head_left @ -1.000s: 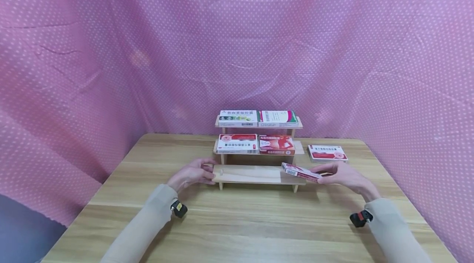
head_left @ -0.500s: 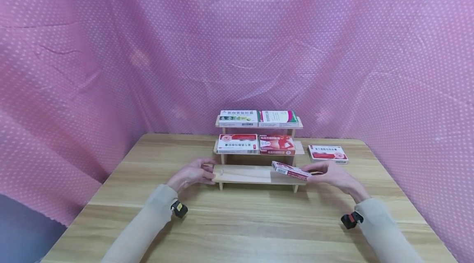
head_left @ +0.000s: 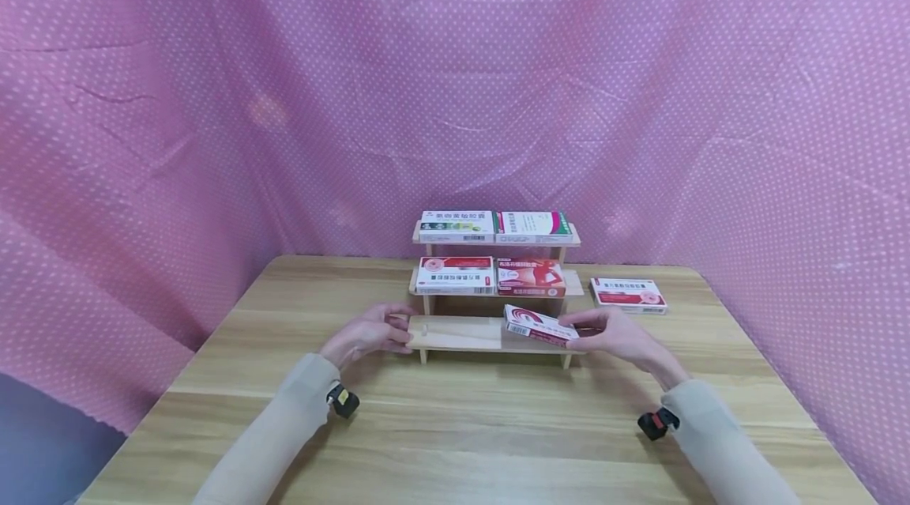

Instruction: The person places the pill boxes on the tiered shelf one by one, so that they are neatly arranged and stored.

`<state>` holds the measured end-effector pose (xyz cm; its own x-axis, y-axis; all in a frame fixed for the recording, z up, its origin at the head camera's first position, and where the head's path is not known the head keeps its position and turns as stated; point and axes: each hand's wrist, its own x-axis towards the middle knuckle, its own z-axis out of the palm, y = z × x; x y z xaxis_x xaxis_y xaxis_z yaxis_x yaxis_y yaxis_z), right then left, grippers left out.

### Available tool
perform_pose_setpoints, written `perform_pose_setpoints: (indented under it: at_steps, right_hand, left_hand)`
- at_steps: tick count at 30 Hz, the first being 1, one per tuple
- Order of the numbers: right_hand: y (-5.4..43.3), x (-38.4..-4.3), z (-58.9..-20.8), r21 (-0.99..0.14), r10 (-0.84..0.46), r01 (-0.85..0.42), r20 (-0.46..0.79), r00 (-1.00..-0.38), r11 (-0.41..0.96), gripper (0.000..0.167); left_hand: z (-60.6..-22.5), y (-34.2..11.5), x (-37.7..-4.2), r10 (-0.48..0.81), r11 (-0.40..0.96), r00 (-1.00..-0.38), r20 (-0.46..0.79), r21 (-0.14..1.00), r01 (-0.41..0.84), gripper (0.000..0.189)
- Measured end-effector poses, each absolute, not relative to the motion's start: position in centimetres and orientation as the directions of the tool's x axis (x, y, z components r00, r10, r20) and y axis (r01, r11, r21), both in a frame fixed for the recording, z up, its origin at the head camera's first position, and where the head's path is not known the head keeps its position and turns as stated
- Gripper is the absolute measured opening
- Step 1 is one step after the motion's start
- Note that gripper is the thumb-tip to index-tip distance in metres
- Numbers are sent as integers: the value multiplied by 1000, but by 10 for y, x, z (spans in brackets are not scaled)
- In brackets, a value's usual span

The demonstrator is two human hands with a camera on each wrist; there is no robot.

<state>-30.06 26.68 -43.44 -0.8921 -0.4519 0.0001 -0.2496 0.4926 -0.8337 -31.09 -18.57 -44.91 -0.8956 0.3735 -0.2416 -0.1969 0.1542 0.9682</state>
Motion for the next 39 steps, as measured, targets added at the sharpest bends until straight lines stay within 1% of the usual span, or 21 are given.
perform_pose_setpoints:
  at_steps: [7, 13, 17, 23, 33, 39]
  right_hand:
    - [243, -301, -436, -833, -420, -231, -2, -908, 502, 48]
    - [224, -301, -440, -872, -369, -170, -14, -929, 459, 50]
    - [214, -301, -444, -888, -342, -150, -9, -940, 435, 51]
    - [199, -300, -446, -883, -328, -167, 15, -944, 439, 51]
    - [168, -300, -452, -902, -346, -225, 92, -934, 368, 49]
    - [155, -297, -450, -888, -350, -254, 115, -930, 384, 50]
  left_hand:
    - [-447, -187, -310, 352, 169, -903, -247, 965, -199, 65]
    - [-447, -187, -310, 358, 170, -900, -248, 965, -198, 64]
    - [-448, -187, -309, 365, 166, -899, -243, 967, -193, 64]
    - [-449, -188, -309, 360, 165, -902, -237, 968, -189, 63]
    - [-449, -185, -310, 340, 164, -904, -260, 963, -215, 65]
    - [-447, -185, -310, 343, 165, -904, -256, 964, -211, 66]
